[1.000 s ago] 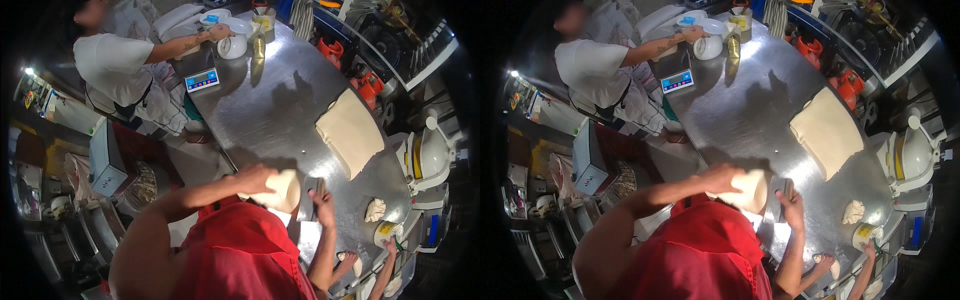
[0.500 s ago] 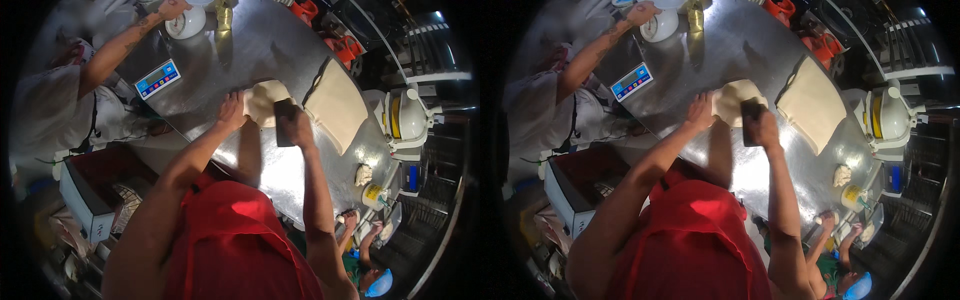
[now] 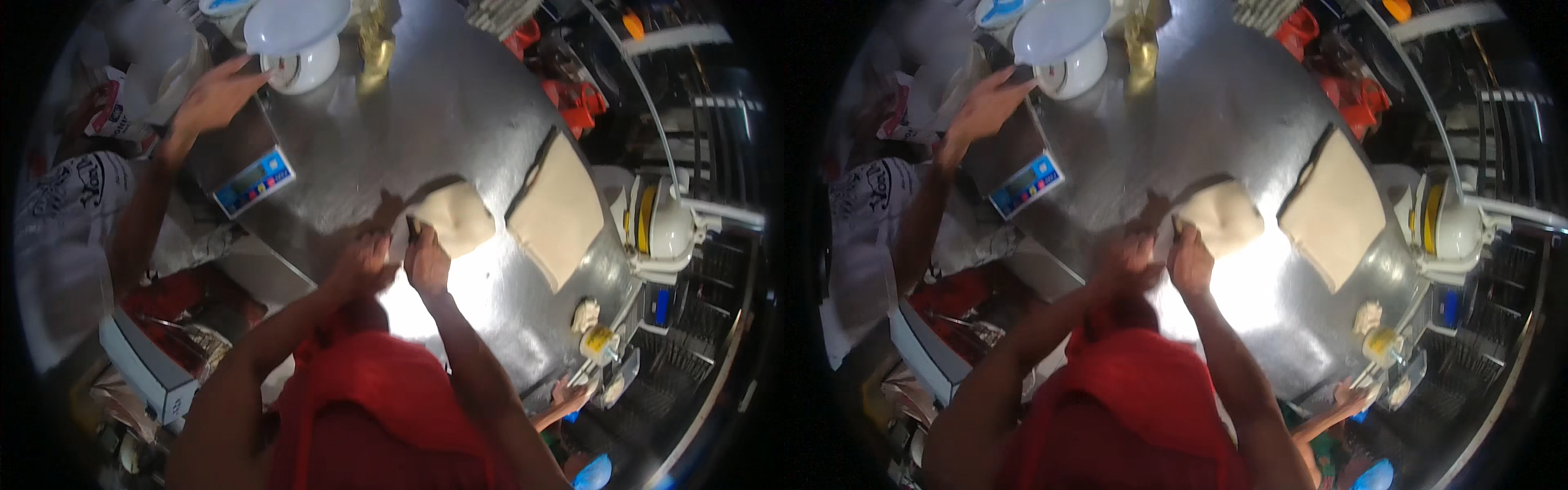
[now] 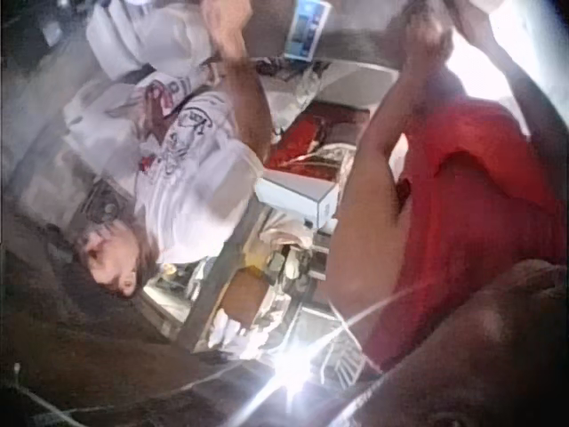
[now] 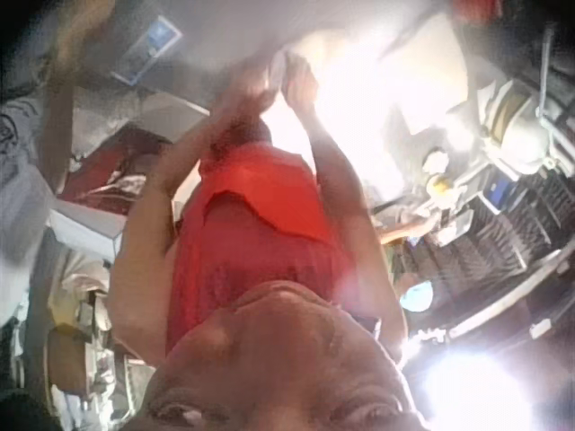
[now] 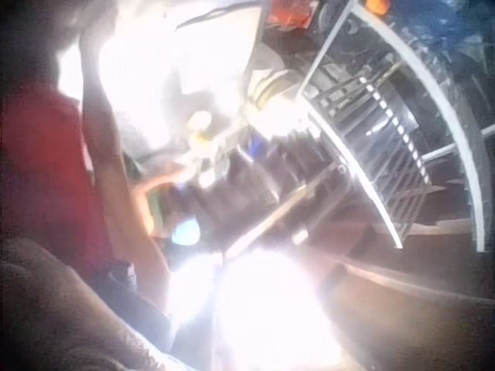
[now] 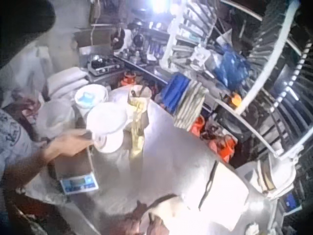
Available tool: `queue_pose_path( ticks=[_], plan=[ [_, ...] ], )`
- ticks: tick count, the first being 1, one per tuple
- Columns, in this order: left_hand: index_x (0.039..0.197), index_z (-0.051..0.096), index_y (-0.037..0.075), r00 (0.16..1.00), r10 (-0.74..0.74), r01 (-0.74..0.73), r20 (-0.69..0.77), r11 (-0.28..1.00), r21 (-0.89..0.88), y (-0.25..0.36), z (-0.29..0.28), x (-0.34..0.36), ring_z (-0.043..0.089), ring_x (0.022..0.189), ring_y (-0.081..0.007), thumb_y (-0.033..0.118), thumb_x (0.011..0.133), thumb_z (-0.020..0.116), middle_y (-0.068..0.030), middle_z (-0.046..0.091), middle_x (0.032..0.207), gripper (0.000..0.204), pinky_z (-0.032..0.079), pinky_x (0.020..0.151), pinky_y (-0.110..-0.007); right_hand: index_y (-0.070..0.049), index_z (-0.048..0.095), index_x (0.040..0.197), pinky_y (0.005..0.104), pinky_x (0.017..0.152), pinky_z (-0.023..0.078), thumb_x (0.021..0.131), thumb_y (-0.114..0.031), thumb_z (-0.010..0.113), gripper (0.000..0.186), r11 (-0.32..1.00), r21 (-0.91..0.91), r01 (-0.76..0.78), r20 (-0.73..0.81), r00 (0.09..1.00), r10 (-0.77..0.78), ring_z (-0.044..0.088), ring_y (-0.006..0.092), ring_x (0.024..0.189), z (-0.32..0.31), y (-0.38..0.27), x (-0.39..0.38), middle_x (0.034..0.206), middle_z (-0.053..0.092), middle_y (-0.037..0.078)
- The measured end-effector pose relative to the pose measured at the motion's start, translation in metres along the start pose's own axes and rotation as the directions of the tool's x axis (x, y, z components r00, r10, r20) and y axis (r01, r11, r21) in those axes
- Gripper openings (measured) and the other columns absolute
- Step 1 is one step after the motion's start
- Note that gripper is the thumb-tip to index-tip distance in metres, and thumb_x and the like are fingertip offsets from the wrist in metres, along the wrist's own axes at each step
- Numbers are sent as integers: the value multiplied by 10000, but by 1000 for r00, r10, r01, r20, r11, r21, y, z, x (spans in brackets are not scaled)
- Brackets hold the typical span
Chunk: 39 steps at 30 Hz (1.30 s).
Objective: The person portions and weighs dough by cutting pieces from a larger slab with a bench scraper, weighing each piece on a digital scale, and setting the weighed portions aside on a metal table.
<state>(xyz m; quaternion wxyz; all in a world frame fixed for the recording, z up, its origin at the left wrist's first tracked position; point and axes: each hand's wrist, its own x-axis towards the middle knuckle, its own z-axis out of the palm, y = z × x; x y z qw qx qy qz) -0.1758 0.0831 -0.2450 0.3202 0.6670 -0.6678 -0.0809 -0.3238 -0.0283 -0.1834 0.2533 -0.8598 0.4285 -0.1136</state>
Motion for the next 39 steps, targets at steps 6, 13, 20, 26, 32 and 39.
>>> queue_pose_path(
  ticks=[6,13,20,26,32,39],
  plan=[
    [1275,613,26,945,-219,277,243,930,-240,1,-5,19,689,943,-354,394,778,828,-157,677,1040,654,578,815,-458,10,463,1281,582,755,551,942,-175,566,400,976,-66,-207,152,965,215,688,492,867,13,14,18,1047,669,292],
    [1274,615,87,944,-282,324,174,896,-305,12,-9,20,692,910,-358,362,787,829,-145,673,1014,598,574,786,-453,56,496,1303,597,768,544,938,-178,605,447,988,-36,-150,53,987,152,689,512,859,19,33,22,979,695,313],
    [1289,603,54,903,-83,-51,-422,954,-296,13,58,-10,648,1128,-393,259,839,821,-187,667,1188,540,525,959,-455,59,489,1371,565,829,570,929,-192,584,517,1000,24,-19,42,999,18,705,496,929,14,54,37,1051,701,305],
    [1341,581,72,889,-446,455,109,885,-95,88,-29,-13,628,1181,-401,175,767,826,-186,663,1249,632,481,1032,-490,86,547,1277,572,885,555,948,-254,611,478,997,68,-44,268,963,24,694,504,1015,-31,39,0,1052,704,362],
    [1276,671,188,871,-458,474,-180,878,63,125,-91,-38,554,1256,-323,157,672,855,-79,579,1204,633,383,1060,-555,42,626,1260,399,954,530,890,-130,680,411,806,553,-212,187,974,128,694,308,1074,-38,144,-194,1127,726,200],
    [1409,624,183,764,-496,577,-412,811,95,17,-189,76,623,1231,-323,152,752,835,-88,622,1298,691,467,1049,-521,-1,678,1064,296,773,516,860,-29,679,206,556,745,-369,220,923,317,618,123,800,-56,159,-250,895,691,22]
  ],
)
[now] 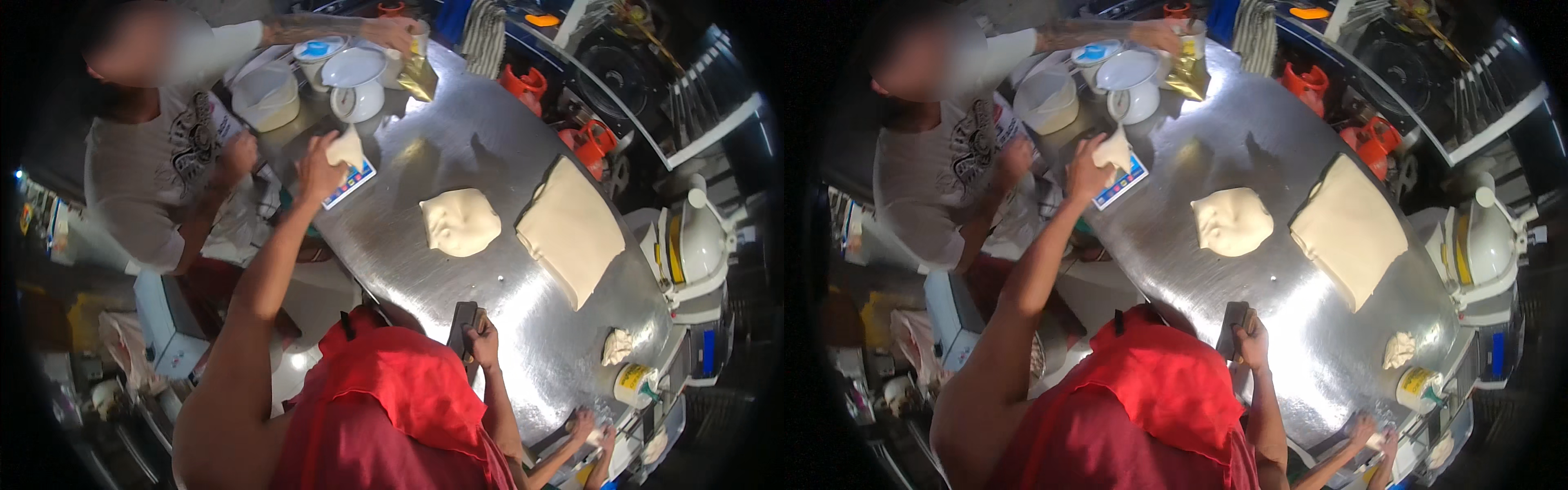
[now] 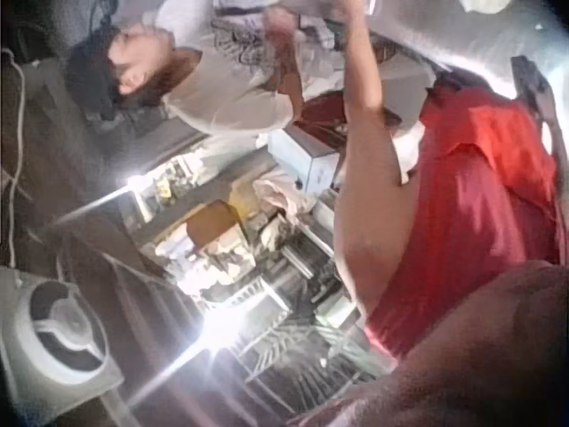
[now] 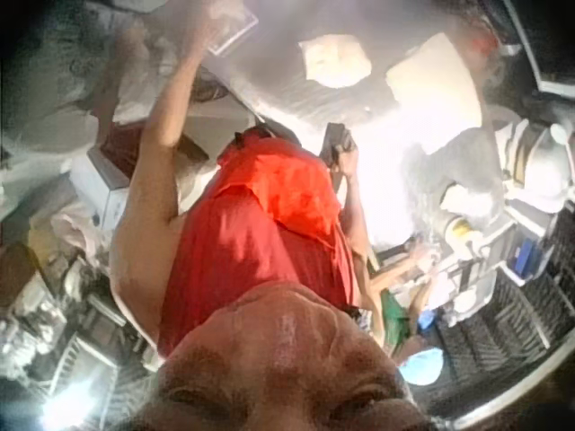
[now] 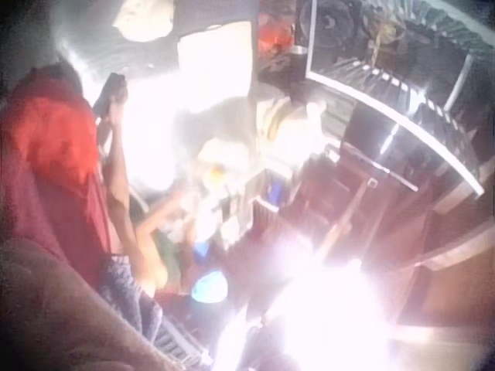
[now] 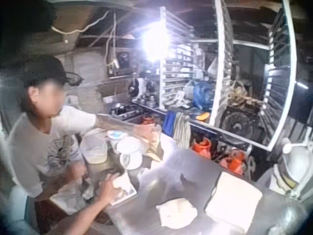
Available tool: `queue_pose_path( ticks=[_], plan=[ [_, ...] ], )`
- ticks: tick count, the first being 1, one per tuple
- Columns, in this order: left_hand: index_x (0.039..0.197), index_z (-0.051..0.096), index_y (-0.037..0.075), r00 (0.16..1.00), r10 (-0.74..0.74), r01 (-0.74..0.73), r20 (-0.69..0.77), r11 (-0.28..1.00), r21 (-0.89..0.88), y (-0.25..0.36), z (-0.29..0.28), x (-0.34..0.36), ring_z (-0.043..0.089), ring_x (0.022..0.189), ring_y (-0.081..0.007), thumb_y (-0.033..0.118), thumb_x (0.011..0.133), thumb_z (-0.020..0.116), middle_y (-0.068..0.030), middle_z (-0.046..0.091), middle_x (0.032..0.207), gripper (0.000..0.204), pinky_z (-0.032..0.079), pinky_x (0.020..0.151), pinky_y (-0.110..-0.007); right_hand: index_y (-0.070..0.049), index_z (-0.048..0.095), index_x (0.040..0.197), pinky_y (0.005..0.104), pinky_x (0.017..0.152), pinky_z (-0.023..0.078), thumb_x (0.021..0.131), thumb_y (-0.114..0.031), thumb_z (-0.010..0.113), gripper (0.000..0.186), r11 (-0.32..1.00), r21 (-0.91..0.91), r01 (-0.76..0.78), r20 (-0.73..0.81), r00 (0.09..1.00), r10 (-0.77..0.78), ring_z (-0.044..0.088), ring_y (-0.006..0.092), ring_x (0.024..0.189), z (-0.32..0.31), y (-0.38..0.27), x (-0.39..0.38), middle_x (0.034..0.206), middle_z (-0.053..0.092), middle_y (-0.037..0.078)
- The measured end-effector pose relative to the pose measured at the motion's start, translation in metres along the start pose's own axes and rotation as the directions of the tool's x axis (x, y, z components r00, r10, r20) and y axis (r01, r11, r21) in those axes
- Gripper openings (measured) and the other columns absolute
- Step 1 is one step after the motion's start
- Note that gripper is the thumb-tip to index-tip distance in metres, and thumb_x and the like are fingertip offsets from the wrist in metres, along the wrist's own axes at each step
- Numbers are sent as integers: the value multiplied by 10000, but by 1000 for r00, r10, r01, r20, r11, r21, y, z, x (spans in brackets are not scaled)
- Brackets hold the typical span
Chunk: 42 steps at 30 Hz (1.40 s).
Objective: The person portions and weighs dough by cutting pieces from a larger slab with a bench scraper, weighing each piece on a digital scale, and setting the weighed portions aside on a metal table.
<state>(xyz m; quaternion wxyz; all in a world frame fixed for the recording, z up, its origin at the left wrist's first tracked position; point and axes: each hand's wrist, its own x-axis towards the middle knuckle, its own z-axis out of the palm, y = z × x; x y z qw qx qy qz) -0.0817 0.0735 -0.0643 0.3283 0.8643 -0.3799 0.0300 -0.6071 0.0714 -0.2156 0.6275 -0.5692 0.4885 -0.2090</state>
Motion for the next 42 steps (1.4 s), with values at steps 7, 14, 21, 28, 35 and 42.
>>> queue_pose_path(
  ticks=[7,14,21,28,35,42],
  plan=[
    [1441,573,103,994,-26,31,102,999,-42,-95,38,82,667,1208,-345,183,796,800,-151,690,1326,689,524,1022,-431,26,709,1153,348,890,549,890,-19,667,270,998,-31,-58,-239,970,49,709,212,970,31,4,5,1042,759,108],
    [1454,526,-14,832,-404,394,-380,913,-107,-194,78,29,536,1326,-426,360,1035,617,-284,551,1438,568,403,1144,-477,26,707,1059,321,833,538,873,-28,677,196,997,38,-63,-377,923,72,683,160,865,48,-8,10,967,745,67],
    [1370,569,-58,780,-596,497,-192,776,-389,-260,107,51,588,1248,-412,403,1076,537,-271,619,1334,548,440,1070,-477,33,721,1035,321,803,540,877,-61,692,186,992,89,-86,-357,927,113,679,157,844,35,9,30,958,749,67],
    [1241,596,-48,724,-603,383,-336,755,-532,-276,128,60,670,1089,-371,371,1083,531,-216,712,1113,453,494,971,-461,19,746,980,324,729,540,875,-92,714,155,984,-36,-174,-350,925,151,665,150,780,18,26,42,904,742,45],
    [1163,609,-58,752,-550,445,-364,830,-336,-244,110,39,633,997,-462,379,1123,453,-281,676,1058,466,475,932,-502,12,742,974,315,721,539,874,-77,688,145,980,7,-198,-409,894,184,665,143,772,21,24,36,890,736,31],
    [1088,653,-58,838,-369,319,-401,929,-188,-251,84,9,564,1106,-505,522,1111,371,-311,661,1053,646,394,996,-585,9,733,953,308,712,524,874,-69,681,123,980,-79,-181,-391,910,136,639,134,760,15,28,35,874,717,25]
  ],
)
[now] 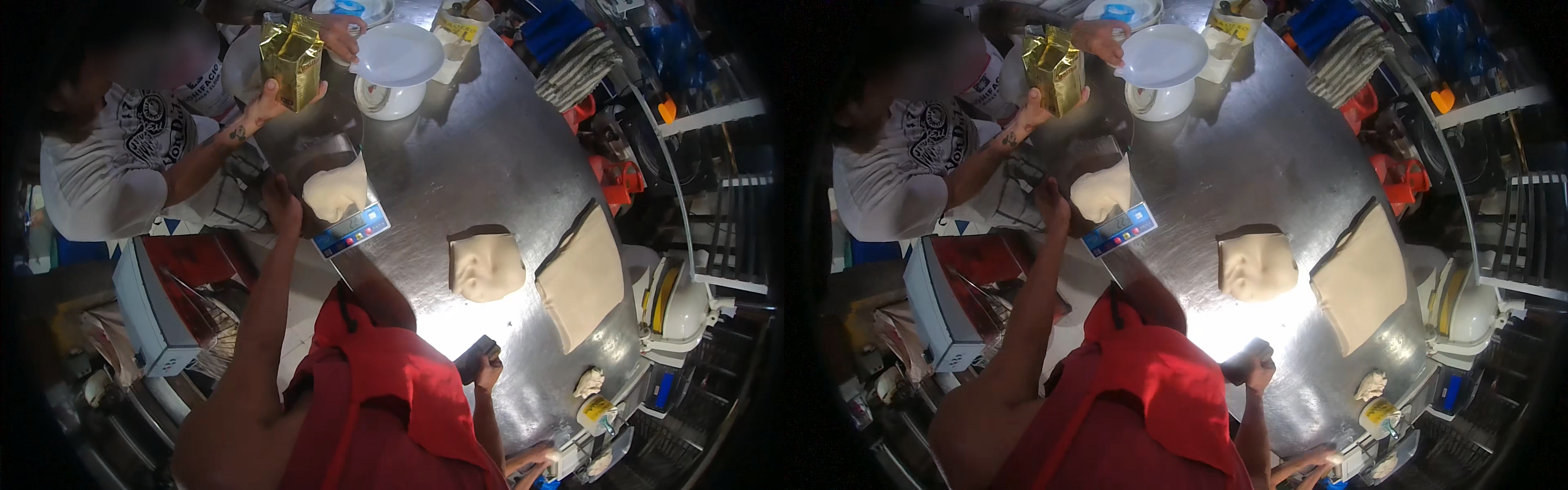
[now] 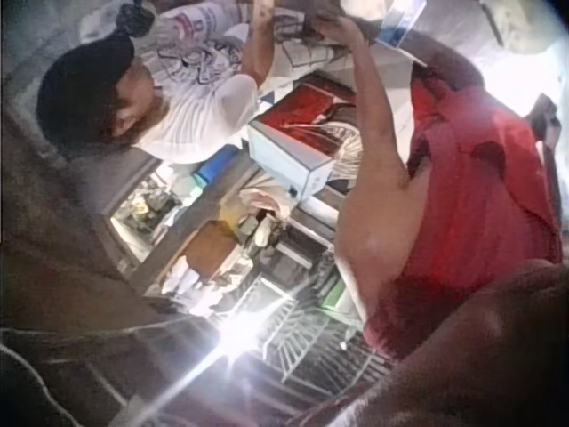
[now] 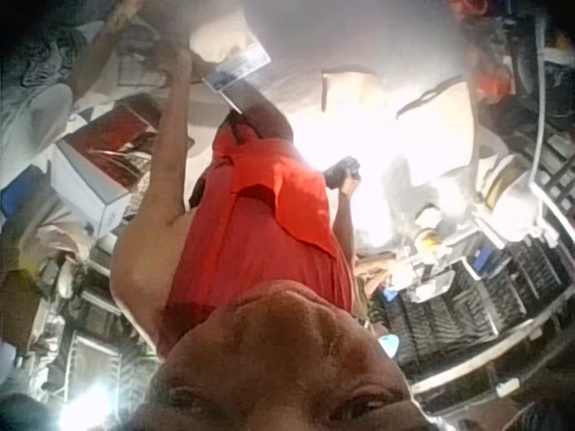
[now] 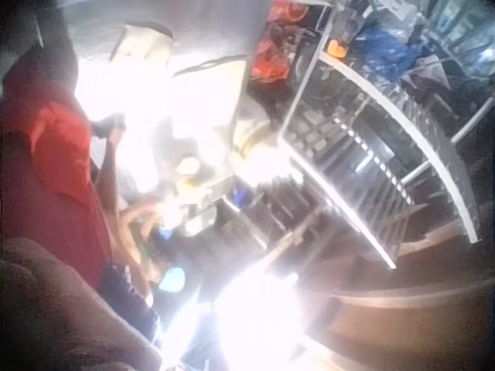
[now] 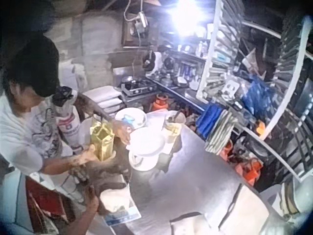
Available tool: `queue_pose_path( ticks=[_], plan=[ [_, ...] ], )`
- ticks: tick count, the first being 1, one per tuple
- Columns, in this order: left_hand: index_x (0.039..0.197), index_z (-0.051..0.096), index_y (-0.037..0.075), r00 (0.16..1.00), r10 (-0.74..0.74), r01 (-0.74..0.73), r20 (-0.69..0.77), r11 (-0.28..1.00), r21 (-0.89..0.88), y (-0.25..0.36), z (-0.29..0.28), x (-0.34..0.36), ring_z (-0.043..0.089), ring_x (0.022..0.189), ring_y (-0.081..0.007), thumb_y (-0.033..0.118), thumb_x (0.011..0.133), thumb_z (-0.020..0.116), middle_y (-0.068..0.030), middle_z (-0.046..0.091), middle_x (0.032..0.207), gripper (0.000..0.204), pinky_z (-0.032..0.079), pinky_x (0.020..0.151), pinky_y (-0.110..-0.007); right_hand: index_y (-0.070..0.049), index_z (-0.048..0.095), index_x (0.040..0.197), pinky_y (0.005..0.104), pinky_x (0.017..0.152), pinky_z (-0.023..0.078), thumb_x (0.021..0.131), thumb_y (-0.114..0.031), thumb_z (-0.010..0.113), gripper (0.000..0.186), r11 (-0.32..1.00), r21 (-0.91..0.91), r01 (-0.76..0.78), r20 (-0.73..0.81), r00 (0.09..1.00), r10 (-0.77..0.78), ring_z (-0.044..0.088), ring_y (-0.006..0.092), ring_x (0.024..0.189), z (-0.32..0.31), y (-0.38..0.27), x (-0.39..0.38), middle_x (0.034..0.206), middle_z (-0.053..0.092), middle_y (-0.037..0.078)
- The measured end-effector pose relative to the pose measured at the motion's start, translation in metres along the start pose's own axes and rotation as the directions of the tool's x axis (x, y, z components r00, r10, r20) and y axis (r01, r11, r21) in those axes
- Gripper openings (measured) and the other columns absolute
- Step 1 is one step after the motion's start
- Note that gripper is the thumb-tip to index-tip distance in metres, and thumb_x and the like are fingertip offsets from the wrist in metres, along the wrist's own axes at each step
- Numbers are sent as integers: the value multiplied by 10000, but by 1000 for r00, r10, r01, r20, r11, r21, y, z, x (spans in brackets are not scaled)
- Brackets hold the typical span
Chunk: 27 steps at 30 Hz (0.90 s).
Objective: The person portions and weighs dough by cutting pieces from a larger slab with a bench scraper, weighing each piece on a digital scale, and setting the weighed portions aside on a metal table.
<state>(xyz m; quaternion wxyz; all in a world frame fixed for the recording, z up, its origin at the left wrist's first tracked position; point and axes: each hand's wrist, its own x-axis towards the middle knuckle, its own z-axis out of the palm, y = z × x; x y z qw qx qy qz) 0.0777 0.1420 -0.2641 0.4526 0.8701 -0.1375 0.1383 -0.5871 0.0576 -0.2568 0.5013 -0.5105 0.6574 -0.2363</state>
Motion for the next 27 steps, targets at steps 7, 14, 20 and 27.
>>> queue_pose_path(
  ticks=[7,14,20,27],
  plan=[
    [990,665,-39,996,42,-49,76,995,92,7,-8,1,586,959,-470,507,1109,373,-271,649,971,631,416,886,-559,3,739,972,312,730,521,868,-53,703,123,988,128,-84,40,996,79,646,137,782,-3,-5,2,912,725,25],
    [1119,699,41,890,-367,455,270,702,-548,-23,-13,-56,595,1046,-244,546,1094,482,-90,688,1126,551,449,949,-402,7,752,916,300,674,506,857,-65,761,94,979,185,-80,62,996,70,631,120,725,-5,2,3,845,720,16],
    [1455,577,-38,654,-606,755,453,563,-336,26,-2,-70,521,1359,-281,719,1005,520,-195,570,1492,883,379,1148,-386,57,748,1042,304,746,534,912,-91,732,198,982,156,-104,221,973,68,681,149,810,-15,0,4,913,744,71],
    [1466,539,-71,624,-632,741,459,666,-90,50,18,-52,525,1400,-361,813,971,438,-251,556,1513,1018,387,1162,-431,24,727,1131,309,826,547,944,-91,710,221,969,243,-42,340,939,-45,697,153,880,-13,2,8,1007,756,60]
  ],
)
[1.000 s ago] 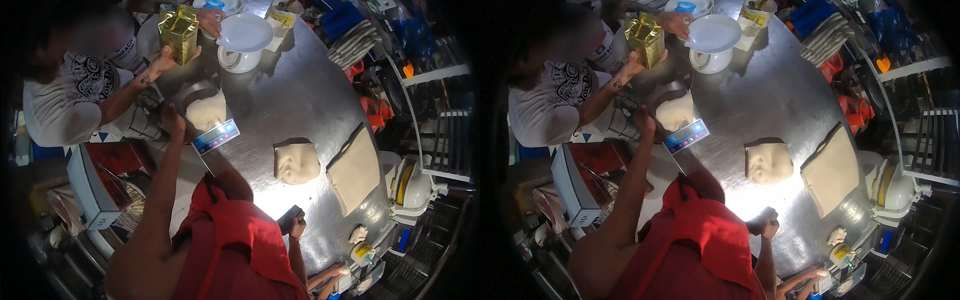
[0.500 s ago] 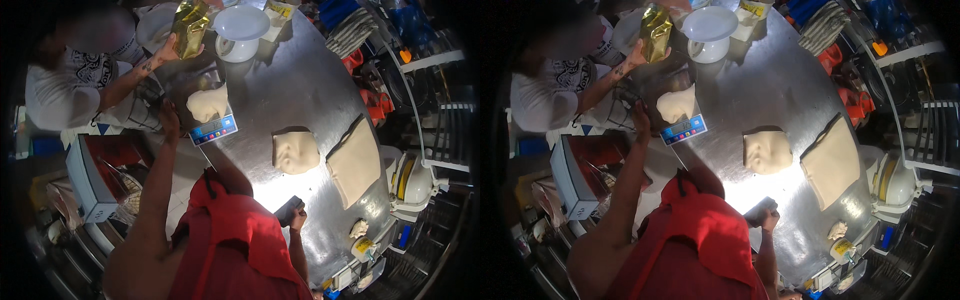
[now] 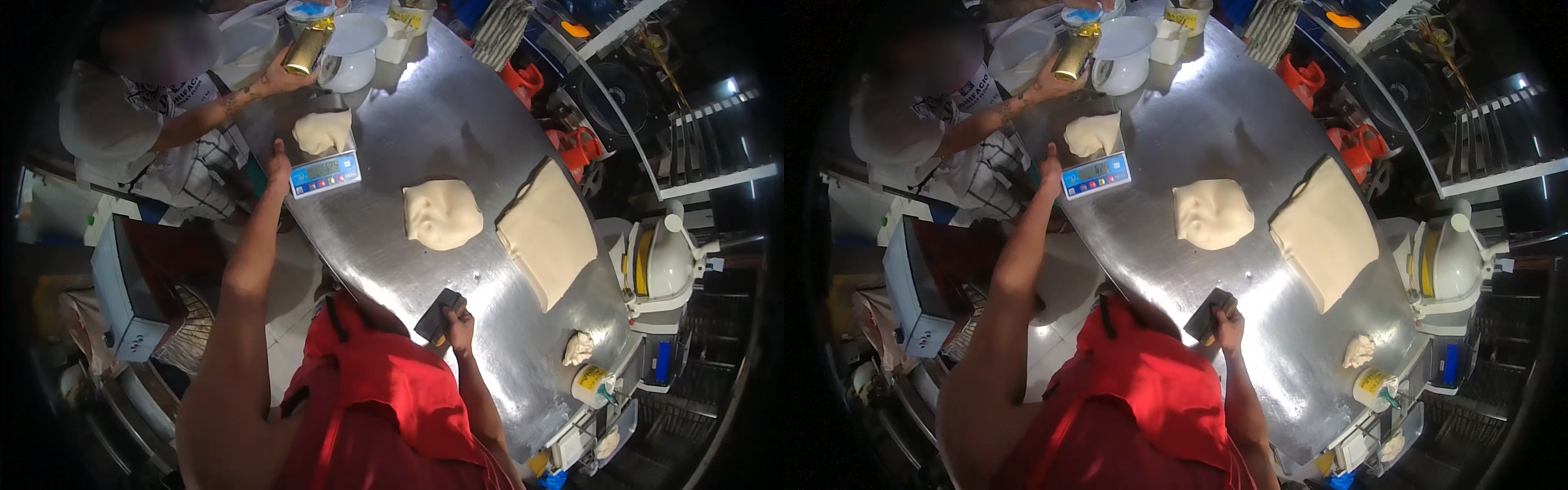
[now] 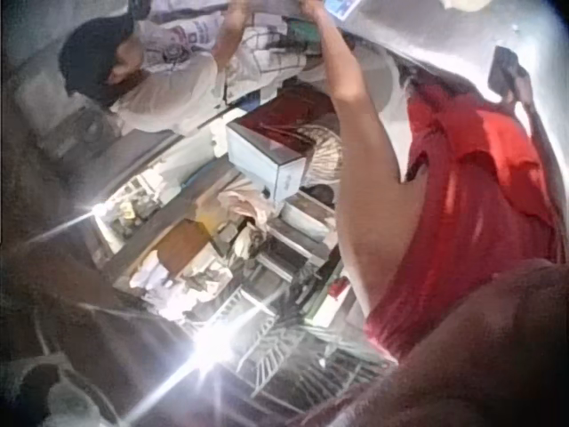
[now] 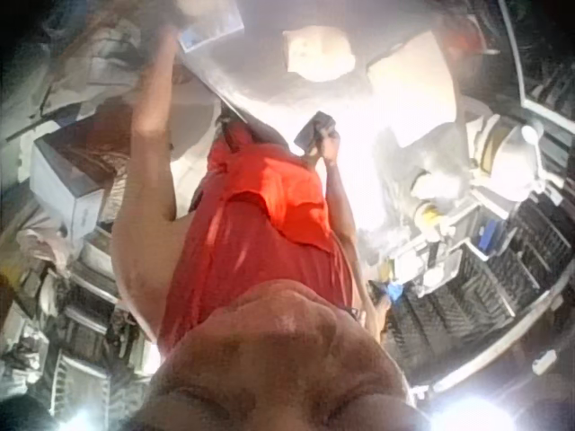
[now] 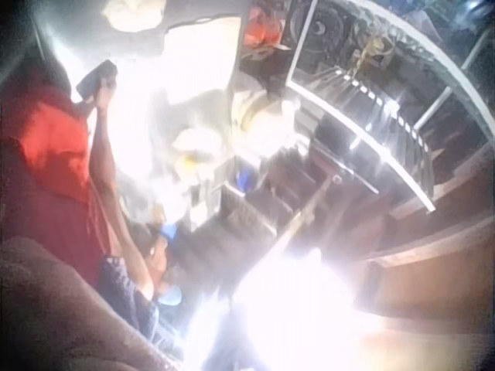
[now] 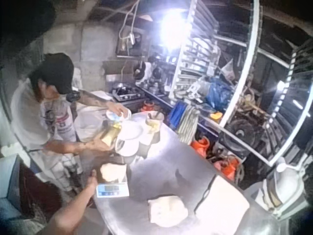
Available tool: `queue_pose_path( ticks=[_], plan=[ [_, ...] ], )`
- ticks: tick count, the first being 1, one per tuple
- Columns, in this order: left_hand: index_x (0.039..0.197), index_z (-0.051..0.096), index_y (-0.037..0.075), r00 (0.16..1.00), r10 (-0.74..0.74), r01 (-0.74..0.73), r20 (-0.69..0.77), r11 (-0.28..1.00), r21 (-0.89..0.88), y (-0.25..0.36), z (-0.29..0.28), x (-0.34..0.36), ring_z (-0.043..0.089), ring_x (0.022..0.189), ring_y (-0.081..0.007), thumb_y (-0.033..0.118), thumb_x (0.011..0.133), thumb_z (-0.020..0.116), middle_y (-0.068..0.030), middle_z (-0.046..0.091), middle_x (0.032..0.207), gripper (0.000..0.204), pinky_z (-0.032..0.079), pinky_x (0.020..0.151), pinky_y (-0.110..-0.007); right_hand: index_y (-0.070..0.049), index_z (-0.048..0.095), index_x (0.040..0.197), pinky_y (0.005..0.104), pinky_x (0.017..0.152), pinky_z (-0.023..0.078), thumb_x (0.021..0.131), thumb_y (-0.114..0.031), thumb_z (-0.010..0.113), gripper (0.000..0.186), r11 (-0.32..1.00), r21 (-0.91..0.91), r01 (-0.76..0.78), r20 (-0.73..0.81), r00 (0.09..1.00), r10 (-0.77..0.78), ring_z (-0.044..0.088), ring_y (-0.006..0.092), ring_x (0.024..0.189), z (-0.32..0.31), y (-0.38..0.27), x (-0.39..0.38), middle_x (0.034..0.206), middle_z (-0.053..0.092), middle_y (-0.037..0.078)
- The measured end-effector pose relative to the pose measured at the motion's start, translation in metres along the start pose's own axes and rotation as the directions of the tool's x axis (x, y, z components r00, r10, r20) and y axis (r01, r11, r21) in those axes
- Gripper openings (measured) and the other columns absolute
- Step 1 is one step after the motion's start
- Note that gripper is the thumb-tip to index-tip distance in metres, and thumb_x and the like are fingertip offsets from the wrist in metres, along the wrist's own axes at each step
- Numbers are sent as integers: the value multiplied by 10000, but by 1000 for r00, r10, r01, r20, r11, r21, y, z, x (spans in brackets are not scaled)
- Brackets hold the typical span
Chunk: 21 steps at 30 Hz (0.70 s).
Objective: The person portions and weighs dough by cutting pieces from a larger slab with a bench scraper, weighing each piece on a digital scale, and setting the weighed portions aside on a metal table.
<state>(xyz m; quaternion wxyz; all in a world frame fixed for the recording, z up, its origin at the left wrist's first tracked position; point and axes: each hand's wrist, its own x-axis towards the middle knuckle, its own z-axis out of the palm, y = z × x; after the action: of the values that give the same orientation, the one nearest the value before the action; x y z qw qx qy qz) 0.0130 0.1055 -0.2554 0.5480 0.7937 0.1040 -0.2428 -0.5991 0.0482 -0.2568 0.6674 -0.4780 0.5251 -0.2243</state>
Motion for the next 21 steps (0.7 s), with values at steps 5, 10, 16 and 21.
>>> queue_pose_path(
  ticks=[5,10,16,21],
  plan=[
    [1498,523,-32,989,149,-149,-16,988,-40,7,12,-18,503,1426,-364,737,1007,480,-211,548,1540,914,375,1174,-413,16,726,1116,313,825,554,951,-104,714,204,999,-10,-38,-58,998,38,700,150,871,4,-15,-11,1000,758,62],
    [1563,466,15,991,54,-45,122,996,-73,-11,-4,-10,478,1442,-340,700,1014,517,-176,509,1582,879,357,1181,-388,11,736,1089,310,803,564,948,-101,716,181,995,44,-92,-154,983,98,707,154,855,12,-16,-19,979,759,66],
    [1127,656,42,865,502,-502,15,863,60,-115,-39,-52,684,1062,-288,367,1064,582,-152,708,1097,340,497,933,-373,7,710,1123,328,793,563,949,-105,703,207,991,38,-131,-190,972,136,704,168,877,26,-31,-33,1014,751,82],
    [1091,654,58,500,537,-637,679,760,-132,-66,24,-179,700,916,-353,169,972,679,-141,705,975,164,552,818,-437,2,696,1148,303,750,554,990,-190,674,250,982,-39,-184,-160,971,176,692,157,839,39,-23,-74,956,741,80]
  ],
)
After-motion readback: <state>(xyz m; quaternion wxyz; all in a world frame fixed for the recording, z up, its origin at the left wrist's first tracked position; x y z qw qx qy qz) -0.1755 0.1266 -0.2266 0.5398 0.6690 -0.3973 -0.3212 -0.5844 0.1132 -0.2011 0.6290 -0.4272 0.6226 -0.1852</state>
